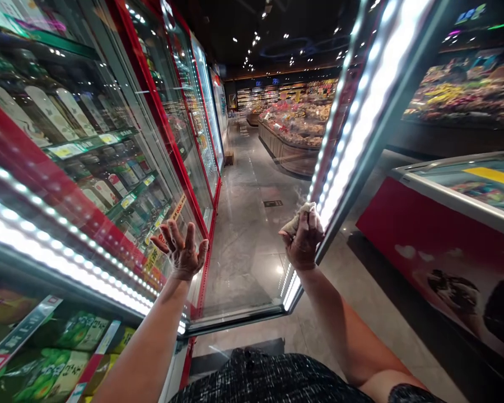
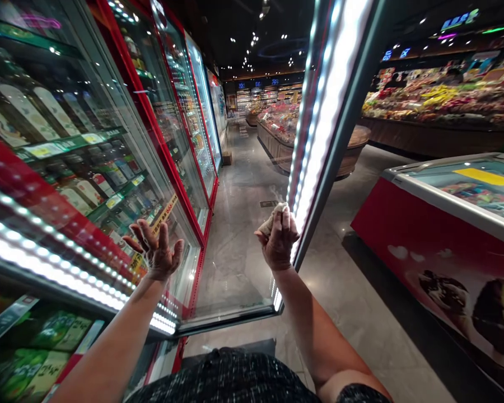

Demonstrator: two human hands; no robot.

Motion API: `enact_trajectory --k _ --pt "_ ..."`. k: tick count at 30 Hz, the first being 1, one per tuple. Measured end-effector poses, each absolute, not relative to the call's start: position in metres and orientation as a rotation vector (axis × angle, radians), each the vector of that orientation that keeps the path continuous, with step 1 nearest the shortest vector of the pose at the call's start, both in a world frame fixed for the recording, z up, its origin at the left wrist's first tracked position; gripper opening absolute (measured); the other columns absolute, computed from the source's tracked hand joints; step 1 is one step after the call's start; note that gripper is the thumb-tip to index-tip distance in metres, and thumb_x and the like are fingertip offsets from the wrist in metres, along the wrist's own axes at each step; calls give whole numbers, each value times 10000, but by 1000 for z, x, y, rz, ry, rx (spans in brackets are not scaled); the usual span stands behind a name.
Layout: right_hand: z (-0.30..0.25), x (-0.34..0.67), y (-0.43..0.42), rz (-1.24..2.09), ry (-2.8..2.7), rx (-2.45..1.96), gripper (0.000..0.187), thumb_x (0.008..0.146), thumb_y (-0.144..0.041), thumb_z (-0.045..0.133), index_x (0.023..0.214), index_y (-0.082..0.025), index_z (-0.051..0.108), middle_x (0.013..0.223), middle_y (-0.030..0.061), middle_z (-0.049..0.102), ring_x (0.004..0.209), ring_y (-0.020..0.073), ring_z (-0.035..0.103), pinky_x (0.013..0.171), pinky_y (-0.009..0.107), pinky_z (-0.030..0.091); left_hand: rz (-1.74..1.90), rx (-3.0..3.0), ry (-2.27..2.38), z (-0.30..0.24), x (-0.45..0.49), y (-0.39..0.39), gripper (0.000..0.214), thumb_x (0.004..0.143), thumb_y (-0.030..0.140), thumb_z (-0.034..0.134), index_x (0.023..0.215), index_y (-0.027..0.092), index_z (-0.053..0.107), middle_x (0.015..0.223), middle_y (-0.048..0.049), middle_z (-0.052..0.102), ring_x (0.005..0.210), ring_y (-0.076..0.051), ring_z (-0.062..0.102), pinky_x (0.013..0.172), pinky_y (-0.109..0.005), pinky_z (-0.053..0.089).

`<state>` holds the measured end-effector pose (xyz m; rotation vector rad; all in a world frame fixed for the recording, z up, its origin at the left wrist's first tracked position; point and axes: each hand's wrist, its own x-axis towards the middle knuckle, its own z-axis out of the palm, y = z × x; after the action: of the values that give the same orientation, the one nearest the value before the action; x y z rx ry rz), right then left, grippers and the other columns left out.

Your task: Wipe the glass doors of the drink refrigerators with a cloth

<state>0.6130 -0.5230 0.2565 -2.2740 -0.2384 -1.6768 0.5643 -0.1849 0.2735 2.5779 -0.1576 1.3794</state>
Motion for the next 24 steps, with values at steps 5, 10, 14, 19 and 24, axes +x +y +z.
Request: enact_trajectory --k 5,10,14,19,24 --pt "268 632 -530 -1707 -354 -2110 786 1009 -591 430 1599 -104 248 1669 289 134 1560 444 130 1166 688 296 1248 2545 -91 280 562 -190 833 925 457 593 1640 317 189 1733 -95 -50 1573 -383 -134 1170 -724 -138" --pt "243 628 -518 -1514 -538 -2316 676 992 -535 516 1567 -210 372 1661 219 249 1566 418 158 1194 653 299 1150 2515 -36 287 561 -195 845 920 480 589 1642 311 185 1731 -115 -2 1579 -391 -73 1184 -720 -116" --pt "222 618 -525 -1490 -723 -2343 777 971 -519 568 1612 -187 282 1645 228 286 1558 414 190 1191 649 326 1145 2520 3 290 560 -197 881 900 484 601 1645 265 185 1726 -136 10 1578 -412 -35 1192 -711 -118" --pt "266 640 -541 -1639 -568 -2136 844 1024 -520 444 1653 -138 32 1672 263 139 1574 426 100 1169 720 290 1127 2536 12 292 559 -198 854 902 485 583 1641 275 212 1727 -118 74 1587 -382 -18 1208 -678 -127" --pt "266 641 -517 -1586 -686 -2140 803 1013 -495 488 1649 -168 122 1672 252 197 1573 416 130 1187 707 265 1209 2530 22 289 560 -197 789 885 502 579 1601 256 357 1733 -83 44 1582 -361 -100 1220 -647 -133"
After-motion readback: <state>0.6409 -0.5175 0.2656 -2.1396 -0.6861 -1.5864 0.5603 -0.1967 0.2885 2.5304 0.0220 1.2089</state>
